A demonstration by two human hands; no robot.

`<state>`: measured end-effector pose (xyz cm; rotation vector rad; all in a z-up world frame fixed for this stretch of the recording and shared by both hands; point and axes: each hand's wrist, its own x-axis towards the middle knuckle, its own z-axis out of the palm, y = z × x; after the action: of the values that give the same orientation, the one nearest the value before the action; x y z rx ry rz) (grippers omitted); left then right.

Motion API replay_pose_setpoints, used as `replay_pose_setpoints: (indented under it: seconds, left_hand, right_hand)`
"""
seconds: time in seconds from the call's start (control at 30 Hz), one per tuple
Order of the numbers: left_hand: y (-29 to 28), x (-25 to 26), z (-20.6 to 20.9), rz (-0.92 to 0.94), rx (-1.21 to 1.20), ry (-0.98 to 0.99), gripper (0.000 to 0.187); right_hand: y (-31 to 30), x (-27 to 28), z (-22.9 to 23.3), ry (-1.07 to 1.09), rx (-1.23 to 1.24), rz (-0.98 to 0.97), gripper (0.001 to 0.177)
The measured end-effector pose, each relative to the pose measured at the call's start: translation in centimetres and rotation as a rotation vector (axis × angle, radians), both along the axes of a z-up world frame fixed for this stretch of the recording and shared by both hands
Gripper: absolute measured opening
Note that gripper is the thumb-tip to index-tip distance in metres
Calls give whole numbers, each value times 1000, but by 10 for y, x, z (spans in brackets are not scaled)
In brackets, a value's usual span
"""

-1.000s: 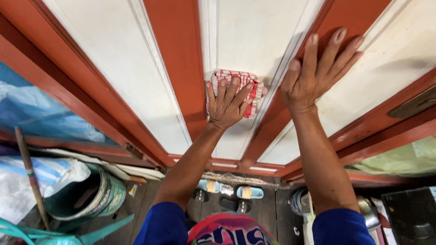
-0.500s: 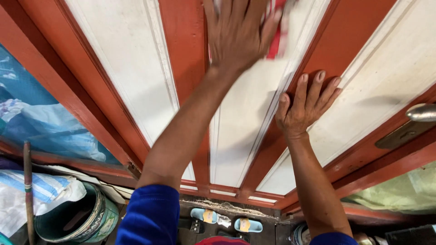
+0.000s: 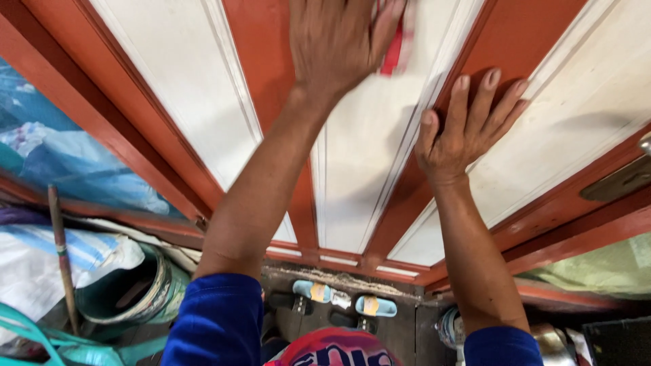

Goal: Wiping a red and white paneled door with a cloth.

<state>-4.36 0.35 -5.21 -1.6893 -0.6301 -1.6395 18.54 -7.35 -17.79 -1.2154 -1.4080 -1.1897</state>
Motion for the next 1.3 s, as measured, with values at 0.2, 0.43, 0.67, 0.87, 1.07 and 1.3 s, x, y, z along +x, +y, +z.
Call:
replay_pose_setpoints:
  seconds: [0.2, 0.43, 0.67, 0.87, 1.07, 1.3]
  left_hand:
    - [-53, -1, -49, 220, -1204, 389, 60]
    - [-11, 12, -240, 140, -284, 104, 66]
    - [-17, 19, -351, 103, -409, 127, 68]
    - [-19, 22, -320, 111, -424, 86, 67]
    - [-16, 15, -170, 128, -314, 9, 67]
    - [-6, 5, -10, 130, -128, -42, 67]
  right_hand:
    - [7, 7, -2, -23, 27, 17, 56]
    - [15, 17, -5, -54, 82, 8, 55]
    - [14, 15, -2, -51, 98, 4, 55]
    - [10, 7, 1, -44, 126, 22, 54]
    - [-4, -3, 3, -8, 17, -35, 53]
    - [-8, -9, 7, 20, 13, -19, 54]
